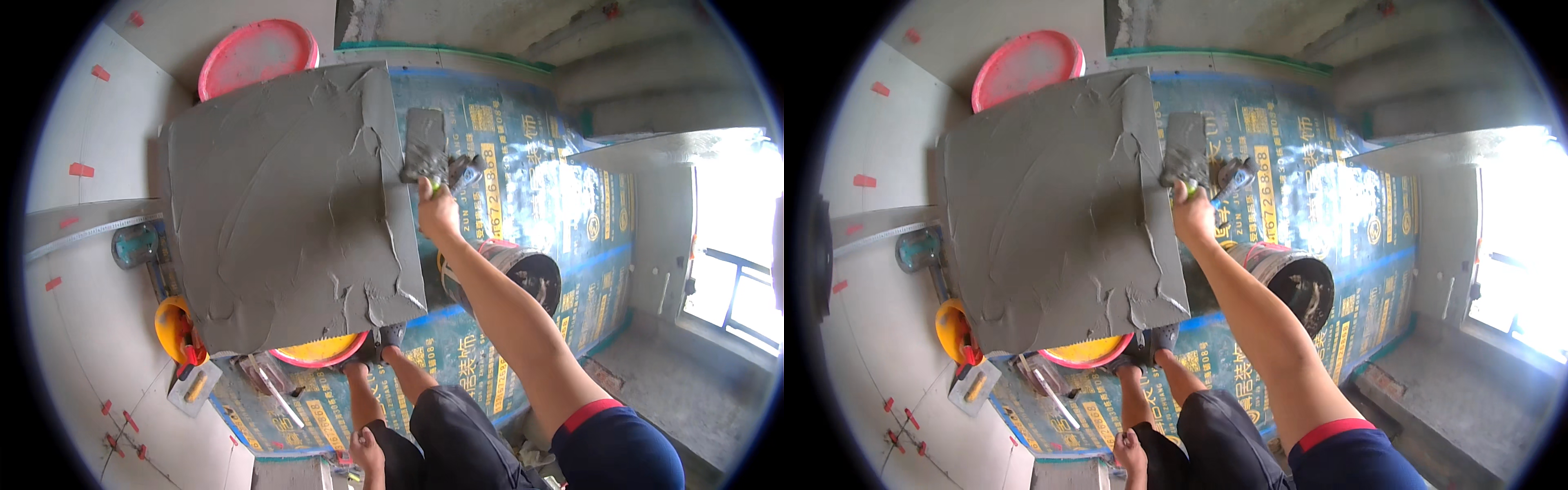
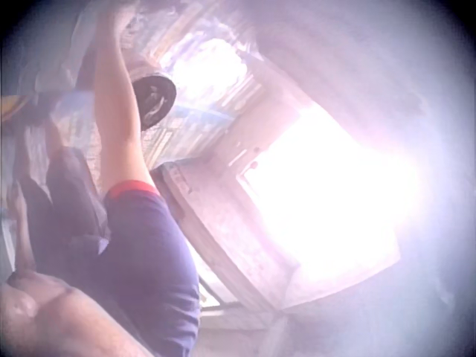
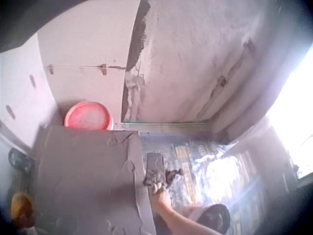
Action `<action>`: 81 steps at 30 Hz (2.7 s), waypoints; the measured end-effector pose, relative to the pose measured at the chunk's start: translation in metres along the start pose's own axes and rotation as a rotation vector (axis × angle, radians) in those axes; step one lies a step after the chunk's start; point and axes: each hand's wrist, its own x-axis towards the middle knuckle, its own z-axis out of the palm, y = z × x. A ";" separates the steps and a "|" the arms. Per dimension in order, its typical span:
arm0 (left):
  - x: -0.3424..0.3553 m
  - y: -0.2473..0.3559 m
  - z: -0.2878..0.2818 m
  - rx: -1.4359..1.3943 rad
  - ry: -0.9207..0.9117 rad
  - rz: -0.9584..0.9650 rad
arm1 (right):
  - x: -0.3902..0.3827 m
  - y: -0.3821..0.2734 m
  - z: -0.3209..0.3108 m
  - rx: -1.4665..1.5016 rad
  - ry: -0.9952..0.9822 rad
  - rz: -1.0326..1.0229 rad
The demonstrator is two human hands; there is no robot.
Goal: The person spreads mortar onto the back of a large tile using a trowel, scooping mixture from a bucket and smoothing it across the surface.
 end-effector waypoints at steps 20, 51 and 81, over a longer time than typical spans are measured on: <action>0.006 0.006 0.012 -0.053 -0.083 0.023 | -0.069 0.155 -0.082 -0.083 -0.303 -0.159; 0.008 0.018 0.008 0.002 -0.093 0.070 | -0.075 0.148 -0.109 -0.102 -0.063 -0.322; 0.045 0.006 -0.032 -0.138 -0.138 0.081 | -0.216 0.259 -0.185 -0.619 -0.100 0.272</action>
